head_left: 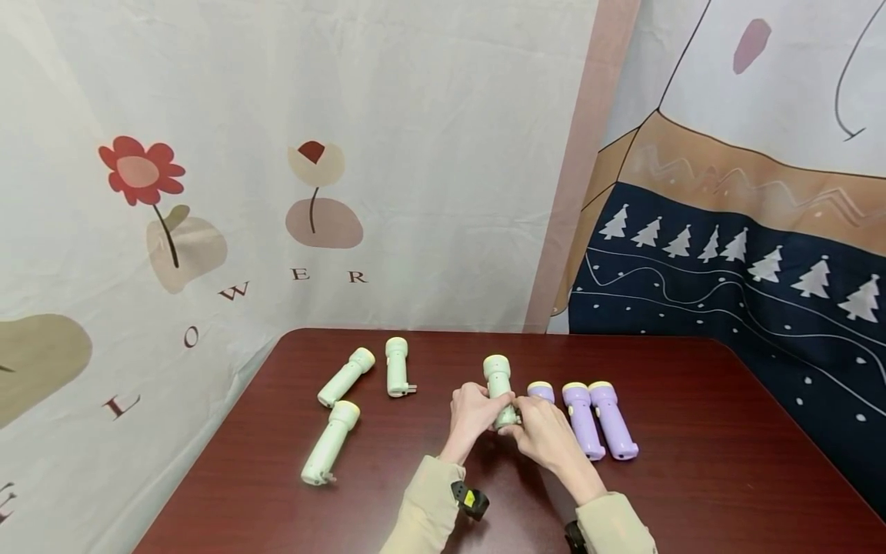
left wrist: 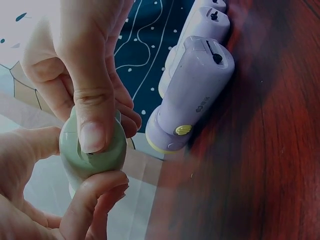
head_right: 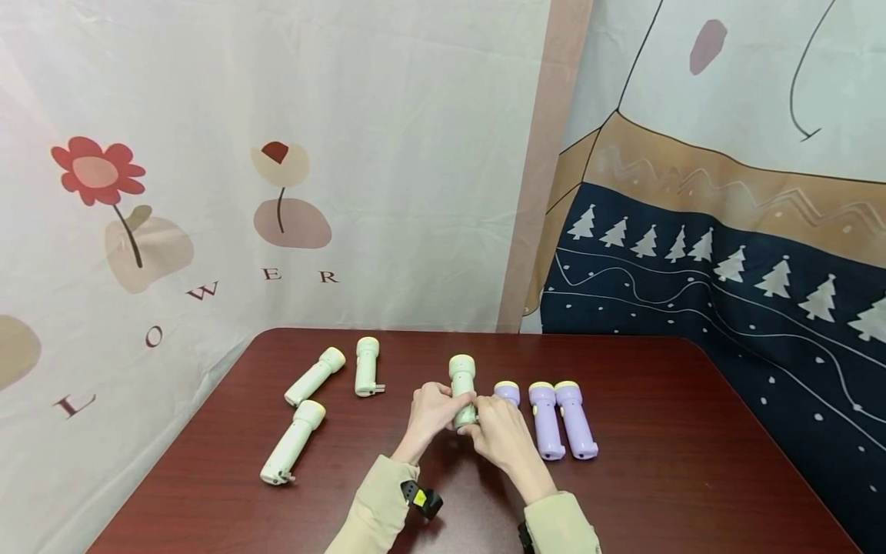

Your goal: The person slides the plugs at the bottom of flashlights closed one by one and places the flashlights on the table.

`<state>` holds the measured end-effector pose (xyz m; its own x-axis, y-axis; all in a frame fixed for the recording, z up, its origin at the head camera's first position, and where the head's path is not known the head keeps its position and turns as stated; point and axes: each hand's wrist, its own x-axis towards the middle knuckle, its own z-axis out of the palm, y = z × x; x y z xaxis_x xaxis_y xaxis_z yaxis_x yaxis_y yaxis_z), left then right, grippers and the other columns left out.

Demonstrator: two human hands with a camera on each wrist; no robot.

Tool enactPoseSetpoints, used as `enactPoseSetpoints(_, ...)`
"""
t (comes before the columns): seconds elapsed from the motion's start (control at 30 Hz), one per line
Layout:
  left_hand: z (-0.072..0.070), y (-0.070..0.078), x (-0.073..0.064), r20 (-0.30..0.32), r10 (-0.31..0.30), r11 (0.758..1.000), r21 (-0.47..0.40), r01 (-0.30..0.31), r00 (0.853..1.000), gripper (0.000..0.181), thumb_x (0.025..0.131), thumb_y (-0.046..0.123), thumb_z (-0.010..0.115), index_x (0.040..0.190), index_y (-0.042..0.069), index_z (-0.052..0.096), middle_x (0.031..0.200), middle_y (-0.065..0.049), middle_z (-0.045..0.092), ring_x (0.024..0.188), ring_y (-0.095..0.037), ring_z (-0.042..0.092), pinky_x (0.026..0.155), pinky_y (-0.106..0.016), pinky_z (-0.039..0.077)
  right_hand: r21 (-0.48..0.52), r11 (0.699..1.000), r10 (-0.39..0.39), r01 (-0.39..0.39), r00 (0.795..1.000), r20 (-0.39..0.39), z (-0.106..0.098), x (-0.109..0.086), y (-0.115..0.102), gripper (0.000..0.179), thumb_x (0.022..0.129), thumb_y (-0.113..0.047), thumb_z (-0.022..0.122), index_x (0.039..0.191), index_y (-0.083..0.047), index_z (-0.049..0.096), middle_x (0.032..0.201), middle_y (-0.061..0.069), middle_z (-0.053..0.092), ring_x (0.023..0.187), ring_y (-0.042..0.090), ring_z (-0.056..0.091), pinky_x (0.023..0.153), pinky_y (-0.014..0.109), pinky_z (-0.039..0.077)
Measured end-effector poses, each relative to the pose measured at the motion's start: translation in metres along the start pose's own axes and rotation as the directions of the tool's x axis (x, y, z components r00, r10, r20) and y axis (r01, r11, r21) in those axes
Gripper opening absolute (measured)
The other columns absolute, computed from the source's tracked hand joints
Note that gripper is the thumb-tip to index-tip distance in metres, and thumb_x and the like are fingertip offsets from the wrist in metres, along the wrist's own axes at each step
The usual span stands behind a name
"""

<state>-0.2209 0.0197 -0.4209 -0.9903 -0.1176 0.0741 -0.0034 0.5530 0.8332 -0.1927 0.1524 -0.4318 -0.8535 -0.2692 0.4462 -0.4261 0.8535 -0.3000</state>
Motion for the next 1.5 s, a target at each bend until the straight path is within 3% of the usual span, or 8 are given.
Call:
enactPoseSetpoints(0.47, 0.0025, -0.0020, 0.0023, 0.020, -0.025, 1.000, 0.017, 0.024, 1.000, 0.035, 0.067, 0.040, 0.077, 0.057, 0.010, 0.062, 0.048, 0.002, 0.056, 0.050, -0.011, 0.051, 0.049, -0.023, 0.039, -0.027, 0.999, -0.019, 0.019, 1.000, -0.001, 0.0018, 0.0000, 0.0001, 0.033, 0.069, -0.030, 0.083, 0.084, -0.009, 0.063, 0.063, -0.005, 0.053, 0.055, 0.008, 0.045, 0.051, 0.024, 0.039)
enactPoseSetpoints(0.77, 0.0024, -0.0031, 0.0025, 0.033, -0.032, 0.999, 0.024, 0.031, 0.999, 0.033, 0.067, 0.039, 0.077, 0.059, 0.009, 0.064, 0.045, 0.002, 0.055, 0.045, -0.012, 0.051, 0.050, -0.023, 0.040, -0.030, 0.999, -0.028, 0.028, 1.000, -0.001, 0.0018, 0.0001, 0.0004, 0.033, 0.068, -0.032, 0.084, 0.081, -0.011, 0.062, 0.061, -0.007, 0.050, 0.054, 0.007, 0.042, 0.049, 0.023, 0.036)
enactPoseSetpoints(1.0, 0.0012, -0.0020, 0.0022, 0.022, -0.029, 0.999, 0.042, 0.028, 0.999, 0.033, 0.068, 0.041, 0.077, 0.062, 0.010, 0.066, 0.051, 0.001, 0.059, 0.050, -0.011, 0.052, 0.051, -0.022, 0.040, -0.037, 0.999, -0.025, 0.025, 1.000, -0.003, 0.0015, 0.0009, -0.0002, 0.034, 0.067, -0.033, 0.084, 0.080, -0.011, 0.061, 0.060, -0.007, 0.050, 0.054, 0.008, 0.044, 0.049, 0.023, 0.037)
enactPoseSetpoints(1.27, 0.0009, -0.0009, 0.0023, 0.014, -0.026, 0.999, 0.043, 0.025, 1.000, 0.036, 0.068, 0.040, 0.077, 0.056, 0.010, 0.061, 0.048, 0.004, 0.053, 0.052, -0.011, 0.050, 0.050, -0.023, 0.037, -0.068, 0.997, -0.031, 0.029, 0.999, -0.015, 0.0013, 0.0013, -0.0010, 0.036, 0.066, -0.035, 0.084, 0.079, -0.011, 0.061, 0.060, -0.006, 0.050, 0.054, 0.009, 0.046, 0.049, 0.024, 0.038)
enactPoseSetpoints(1.5, 0.0002, -0.0013, 0.0014, 0.019, -0.037, 0.998, 0.046, 0.036, 0.999, 0.032, 0.067, 0.040, 0.076, 0.062, 0.011, 0.065, 0.054, 0.002, 0.059, 0.054, -0.012, 0.053, 0.051, -0.024, 0.039, -0.101, 0.994, -0.045, 0.044, 0.999, -0.013, 0.0019, 0.0029, -0.0025, 0.038, 0.066, -0.037, 0.084, 0.081, -0.011, 0.061, 0.061, -0.005, 0.052, 0.055, 0.010, 0.048, 0.049, 0.026, 0.039)
